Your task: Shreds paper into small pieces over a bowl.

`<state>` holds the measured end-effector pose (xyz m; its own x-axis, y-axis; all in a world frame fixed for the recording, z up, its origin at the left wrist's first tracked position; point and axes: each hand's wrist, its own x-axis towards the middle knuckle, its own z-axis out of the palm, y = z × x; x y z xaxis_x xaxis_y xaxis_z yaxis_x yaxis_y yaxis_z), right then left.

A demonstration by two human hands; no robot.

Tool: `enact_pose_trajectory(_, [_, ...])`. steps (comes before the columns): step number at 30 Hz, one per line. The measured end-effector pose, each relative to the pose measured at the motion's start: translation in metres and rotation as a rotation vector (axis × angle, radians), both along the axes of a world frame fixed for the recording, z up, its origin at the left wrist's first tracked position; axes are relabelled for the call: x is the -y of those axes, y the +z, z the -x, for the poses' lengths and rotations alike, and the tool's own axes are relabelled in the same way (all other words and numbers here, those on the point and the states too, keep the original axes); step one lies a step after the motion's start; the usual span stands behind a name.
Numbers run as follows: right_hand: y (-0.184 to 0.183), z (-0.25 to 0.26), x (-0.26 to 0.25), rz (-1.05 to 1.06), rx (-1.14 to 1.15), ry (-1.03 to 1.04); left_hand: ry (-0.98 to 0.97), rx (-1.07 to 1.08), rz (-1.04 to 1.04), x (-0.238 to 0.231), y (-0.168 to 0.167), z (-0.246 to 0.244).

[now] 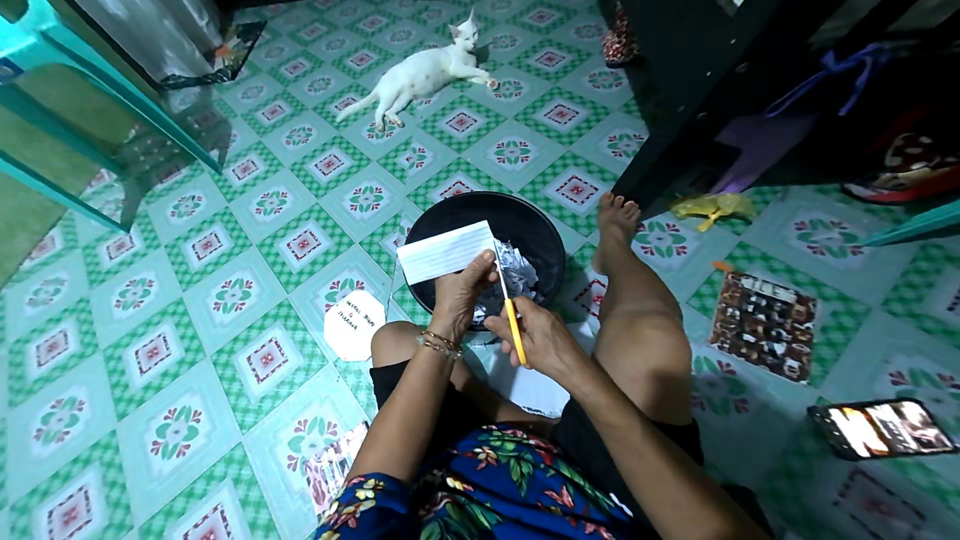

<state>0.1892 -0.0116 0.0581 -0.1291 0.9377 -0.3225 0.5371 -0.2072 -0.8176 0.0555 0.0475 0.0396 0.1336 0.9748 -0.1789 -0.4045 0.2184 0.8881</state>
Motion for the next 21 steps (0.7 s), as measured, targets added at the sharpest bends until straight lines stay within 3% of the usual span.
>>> enact_pose_trajectory(21, [0.0064,0.0,-0.0013,0.016,-0.076,-0.045,-0.003,-0.072,-0.034,0.0027,0.0023,-0.0001])
